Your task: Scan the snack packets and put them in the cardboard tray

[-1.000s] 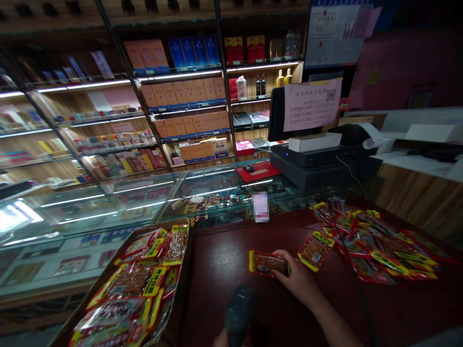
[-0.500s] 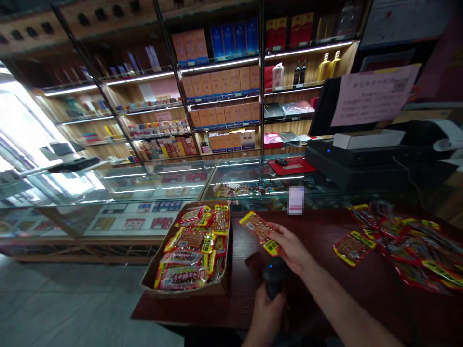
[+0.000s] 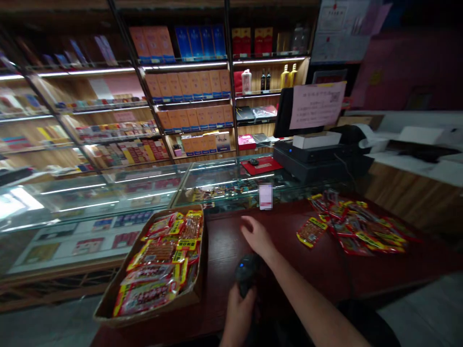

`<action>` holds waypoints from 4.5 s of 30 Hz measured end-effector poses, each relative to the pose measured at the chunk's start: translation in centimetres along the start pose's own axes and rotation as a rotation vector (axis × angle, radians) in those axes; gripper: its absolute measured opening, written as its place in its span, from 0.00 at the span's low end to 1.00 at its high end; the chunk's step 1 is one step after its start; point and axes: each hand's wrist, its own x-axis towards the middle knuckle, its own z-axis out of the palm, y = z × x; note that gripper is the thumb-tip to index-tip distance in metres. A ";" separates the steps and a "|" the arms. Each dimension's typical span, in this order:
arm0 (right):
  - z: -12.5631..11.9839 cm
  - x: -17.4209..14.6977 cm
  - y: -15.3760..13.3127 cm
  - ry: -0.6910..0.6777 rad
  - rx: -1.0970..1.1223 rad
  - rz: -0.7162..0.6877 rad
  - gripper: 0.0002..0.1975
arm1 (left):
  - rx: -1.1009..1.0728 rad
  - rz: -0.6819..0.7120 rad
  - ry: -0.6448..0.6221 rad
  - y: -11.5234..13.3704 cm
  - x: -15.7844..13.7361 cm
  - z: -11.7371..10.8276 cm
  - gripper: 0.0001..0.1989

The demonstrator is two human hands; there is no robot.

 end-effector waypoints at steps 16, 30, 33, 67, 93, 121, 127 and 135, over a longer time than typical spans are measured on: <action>-14.2 -5.5 6.0 -0.023 -1.196 -0.071 0.30 | 0.045 -0.008 -0.023 -0.2 0.3 0.1 0.26; -16.2 -3.7 4.6 -0.193 -1.020 -0.168 0.17 | 0.154 0.052 -0.172 -0.8 -0.7 -0.9 0.11; -15.2 -4.0 4.1 -0.209 -1.002 -0.142 0.16 | 0.179 0.051 -0.206 -0.6 -0.8 -0.9 0.09; 6.0 6.4 -2.6 -0.154 -0.542 -0.076 0.26 | 0.033 0.017 -0.051 0.0 -0.7 0.0 0.11; -11.4 -7.2 9.9 0.164 -1.115 -0.333 0.23 | 0.092 0.042 -0.050 -0.3 -0.1 0.1 0.17; -13.5 -7.2 11.7 0.182 -0.429 -0.314 0.28 | 0.294 0.036 -0.286 -0.1 -1.4 -1.2 0.06; -13.2 -7.5 11.0 0.166 -0.412 -0.322 0.28 | 0.296 0.079 -0.310 0.0 -1.5 -1.3 0.03; -11.9 -6.4 9.0 0.193 0.006 0.010 0.21 | 0.187 -0.011 -0.102 0.0 -0.9 0.6 0.06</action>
